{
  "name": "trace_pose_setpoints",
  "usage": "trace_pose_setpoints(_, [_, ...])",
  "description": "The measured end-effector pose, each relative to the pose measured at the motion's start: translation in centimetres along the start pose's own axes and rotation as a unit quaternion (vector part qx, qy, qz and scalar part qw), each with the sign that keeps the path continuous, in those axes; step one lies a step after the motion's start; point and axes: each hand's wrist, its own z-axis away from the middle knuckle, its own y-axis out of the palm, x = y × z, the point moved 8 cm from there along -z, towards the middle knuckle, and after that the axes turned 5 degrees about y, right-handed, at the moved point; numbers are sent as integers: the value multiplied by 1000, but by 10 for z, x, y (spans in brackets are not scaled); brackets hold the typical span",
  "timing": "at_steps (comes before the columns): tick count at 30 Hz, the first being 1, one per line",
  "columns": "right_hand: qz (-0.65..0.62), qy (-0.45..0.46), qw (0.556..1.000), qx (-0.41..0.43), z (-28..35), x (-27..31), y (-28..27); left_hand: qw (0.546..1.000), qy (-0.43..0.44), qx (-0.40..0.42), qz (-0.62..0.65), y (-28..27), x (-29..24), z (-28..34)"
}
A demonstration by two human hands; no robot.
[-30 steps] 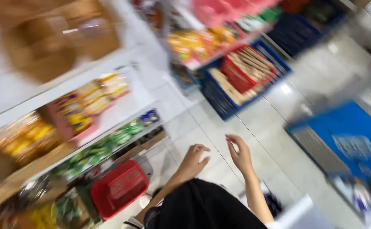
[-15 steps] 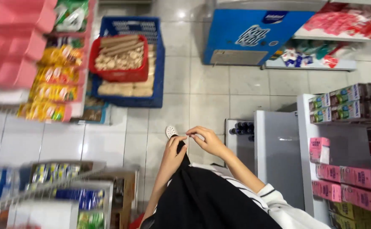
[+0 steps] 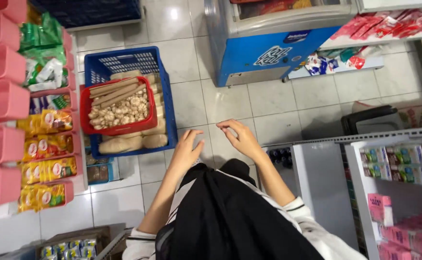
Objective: The person restocks store shelves by taking packaged food items, including margarine boxes, sauce pouches, and canned goods, from a basket and placing them onto the shelves by hand.
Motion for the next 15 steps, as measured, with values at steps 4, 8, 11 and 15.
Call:
trace_pose_setpoints(4, [-10,21,1000,-15,-36,-5,-2,999,22,16,21,3,-3,-52])
trace_pose_setpoints(8, [-6,74,997,-16,-71,-34,-9,997,-9,36,70,20,9,-97])
trace_pose_setpoints(11, [-16,79,996,-33,-100,-51,-22,991,-50,62,106,28,23,-130])
trace_pose_setpoints(15, [-43,75,995,-54,-170,-86,-51,990,-81,76,85,29,46,-195])
